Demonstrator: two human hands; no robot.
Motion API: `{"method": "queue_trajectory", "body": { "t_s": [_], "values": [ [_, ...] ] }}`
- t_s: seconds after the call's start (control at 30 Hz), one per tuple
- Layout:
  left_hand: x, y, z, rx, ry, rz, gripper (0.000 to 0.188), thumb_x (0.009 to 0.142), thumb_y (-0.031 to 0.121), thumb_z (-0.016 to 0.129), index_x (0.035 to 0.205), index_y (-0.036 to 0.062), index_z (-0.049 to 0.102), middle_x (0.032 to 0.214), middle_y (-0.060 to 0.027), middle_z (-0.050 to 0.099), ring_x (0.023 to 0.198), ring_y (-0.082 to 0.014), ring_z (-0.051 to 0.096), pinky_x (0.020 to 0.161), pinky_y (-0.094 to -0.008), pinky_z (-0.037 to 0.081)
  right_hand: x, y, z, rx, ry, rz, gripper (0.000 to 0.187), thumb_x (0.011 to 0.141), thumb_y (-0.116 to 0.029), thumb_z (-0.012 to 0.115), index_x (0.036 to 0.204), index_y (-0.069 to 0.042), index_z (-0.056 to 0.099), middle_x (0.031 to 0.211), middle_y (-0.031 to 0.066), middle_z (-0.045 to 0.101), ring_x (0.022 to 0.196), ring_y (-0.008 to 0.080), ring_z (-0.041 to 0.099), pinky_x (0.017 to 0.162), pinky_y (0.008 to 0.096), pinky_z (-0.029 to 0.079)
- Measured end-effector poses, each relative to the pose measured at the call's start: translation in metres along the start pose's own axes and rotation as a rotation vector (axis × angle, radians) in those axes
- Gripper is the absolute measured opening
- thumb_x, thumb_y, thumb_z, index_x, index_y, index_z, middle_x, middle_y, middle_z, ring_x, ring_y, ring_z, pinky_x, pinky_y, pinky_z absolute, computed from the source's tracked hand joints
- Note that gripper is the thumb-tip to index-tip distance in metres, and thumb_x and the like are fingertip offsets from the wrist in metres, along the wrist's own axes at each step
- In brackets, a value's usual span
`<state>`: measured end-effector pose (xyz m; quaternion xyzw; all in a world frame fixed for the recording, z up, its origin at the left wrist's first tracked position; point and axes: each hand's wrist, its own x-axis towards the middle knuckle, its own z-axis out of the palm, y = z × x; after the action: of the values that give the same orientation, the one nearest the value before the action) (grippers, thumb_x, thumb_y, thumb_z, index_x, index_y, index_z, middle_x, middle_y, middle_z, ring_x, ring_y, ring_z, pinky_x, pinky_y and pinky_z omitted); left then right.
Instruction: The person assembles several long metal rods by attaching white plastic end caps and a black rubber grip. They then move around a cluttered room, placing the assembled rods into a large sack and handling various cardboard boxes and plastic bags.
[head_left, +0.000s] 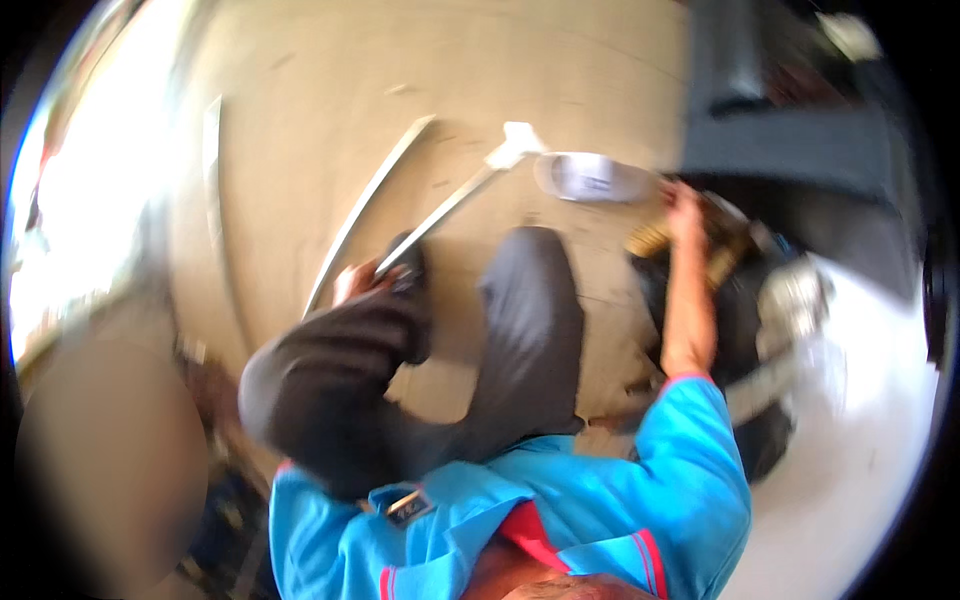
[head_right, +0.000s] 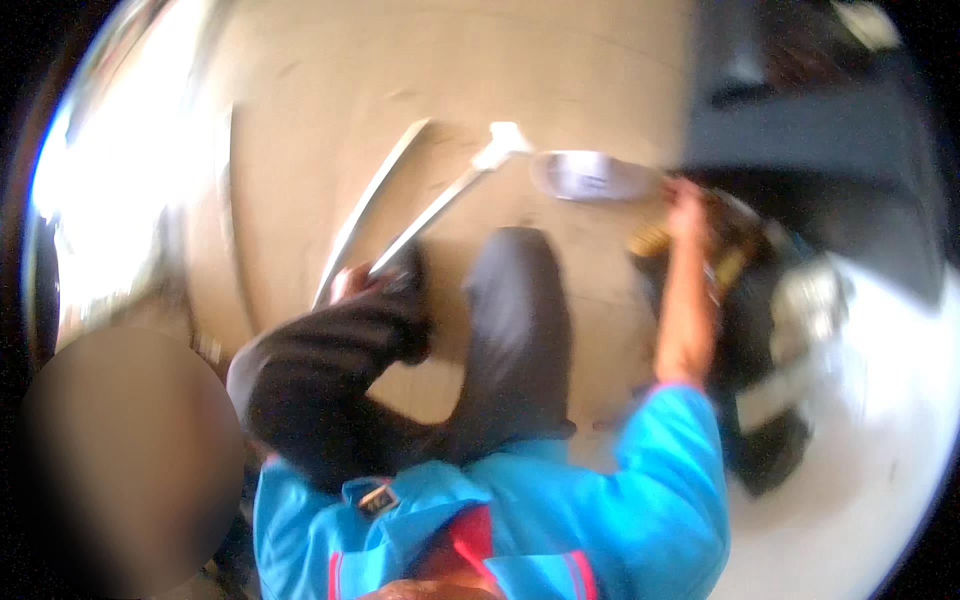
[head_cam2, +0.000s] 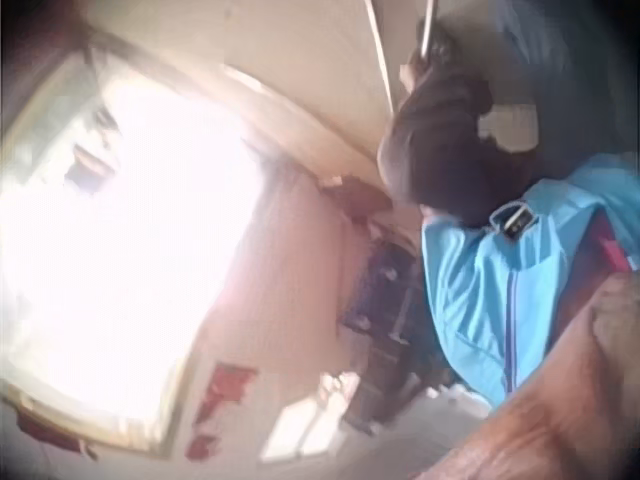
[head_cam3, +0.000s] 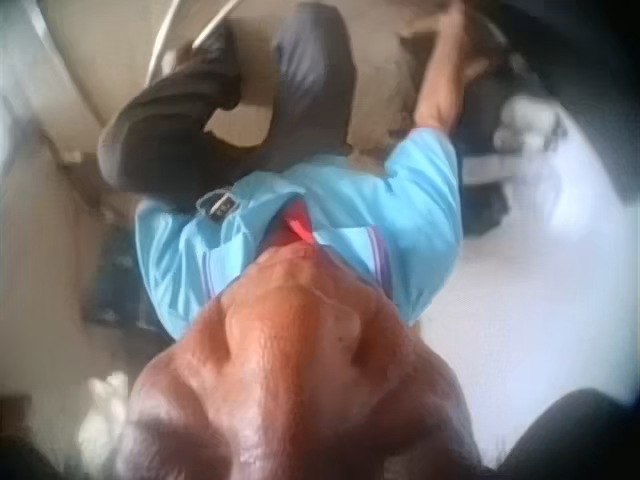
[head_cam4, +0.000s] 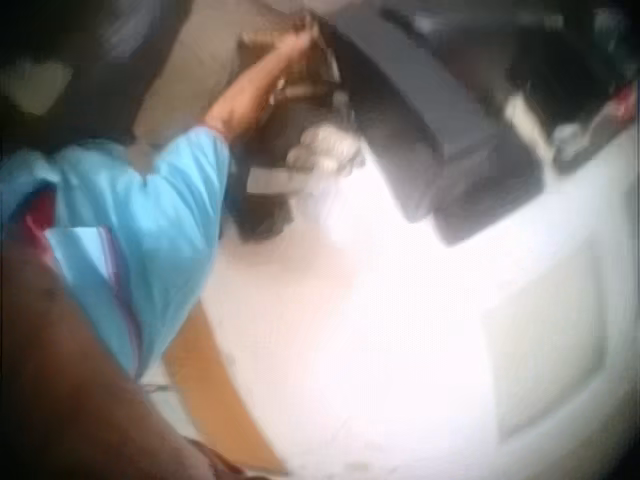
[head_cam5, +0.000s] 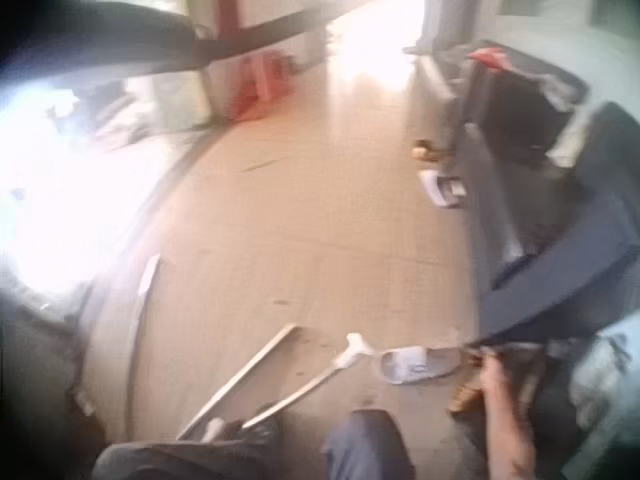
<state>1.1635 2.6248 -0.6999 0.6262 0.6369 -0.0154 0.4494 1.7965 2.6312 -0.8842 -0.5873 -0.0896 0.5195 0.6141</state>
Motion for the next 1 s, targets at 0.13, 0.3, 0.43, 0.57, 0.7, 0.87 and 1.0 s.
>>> {"method": "queue_trajectory", "body": {
  "t_s": [0.13,0.3,0.43,0.57,0.7,0.87,1.0],
  "values": [
    [-0.025,0.027,-0.024,-0.165,0.068,-0.016,0.03,0.083,0.029,0.065,0.068,0.0039,0.056,0.054,-0.0146,0.047,0.052,-0.0288,0.05,0.053,-0.0399,0.038,0.041,-0.035,-0.109,-0.071,0.231,0.153,0.02,0.096,-0.018,0.048,0.102,-0.004,0.061,0.094,0.0087,0.069,0.076,0.0186,0.063,0.062,0.029,0.051],
    [-0.062,-0.009,-0.027,-0.106,0.235,0.124,0.026,0.083,0.024,0.065,0.069,0.0055,0.055,0.055,-0.0125,0.049,0.052,-0.026,0.052,0.051,-0.039,0.039,0.012,-0.015,0.037,-0.417,0.007,0.46,0.028,0.093,-0.032,0.052,0.104,-0.007,0.06,0.1,0.007,0.064,0.087,0.0161,0.058,0.074,0.0311,0.047],
    [-0.066,-0.029,-0.039,0.01,0.303,0.366,0.023,0.083,0.021,0.065,0.069,0.0067,0.054,0.056,-0.0108,0.051,0.052,-0.0237,0.053,0.05,-0.0382,0.039,-0.098,-0.036,0.204,-0.735,-0.371,0.182,0.054,0.093,-0.049,0.051,0.121,-0.003,0.057,0.11,0.0092,0.065,0.088,0.0192,0.064,0.071,0.0291,0.05],
    [-0.029,-0.033,-0.049,0.191,0.273,0.581,0.022,0.083,0.018,0.064,0.069,0.0081,0.051,0.055,-0.0089,0.05,0.051,-0.0235,0.052,0.049,-0.0381,0.038,-0.122,-0.039,0.298,-0.77,-0.629,0.081,0.055,0.093,-0.048,0.053,0.117,0.001,0.059,0.105,0.0126,0.065,0.089,0.0199,0.063,0.075,0.0299,0.05],
    [-0.01,-0.041,-0.067,0.316,0.423,0.411,0.019,0.087,0.016,0.058,0.071,0.0117,0.05,0.057,-0.0009,0.049,0.052,-0.0168,0.048,0.053,-0.0359,0.046,-0.139,-0.051,0.339,-0.967,-0.983,0.182,0.047,0.089,-0.043,0.059,0.103,0.002,0.066,0.086,0.0102,0.066,0.076,0.0154,0.062,0.066,0.0264,0.05],
    [0.005,-0.053,-0.094,0.443,0.493,0.06,0.009,0.084,0.014,0.062,0.083,0.0125,0.07,0.077,-0.01,0.064,0.084,-0.026,0.063,0.072,-0.0383,0.053,-0.184,-0.058,0.365,-0.973,-1.147,0.455,0.059,0.075,-0.043,0.065,0.112,0.002,0.062,0.081,0.0082,0.065,0.069,0.0151,0.061,0.061,0.0268,0.049],
    [-0.004,-0.075,-0.116,0.499,0.83,-0.066,0.012,0.075,0.022,0.072,0.083,0.0131,0.071,0.092,-0.0101,0.062,0.096,-0.0306,0.056,0.086,-0.0455,0.042,-0.199,-0.038,0.402,-1.106,-1.549,0.348,0.054,0.075,-0.045,0.064,0.101,0.002,0.066,0.08,0.0073,0.066,0.076,0.0139,0.061,0.07,0.0263,0.047]
  ]
}}
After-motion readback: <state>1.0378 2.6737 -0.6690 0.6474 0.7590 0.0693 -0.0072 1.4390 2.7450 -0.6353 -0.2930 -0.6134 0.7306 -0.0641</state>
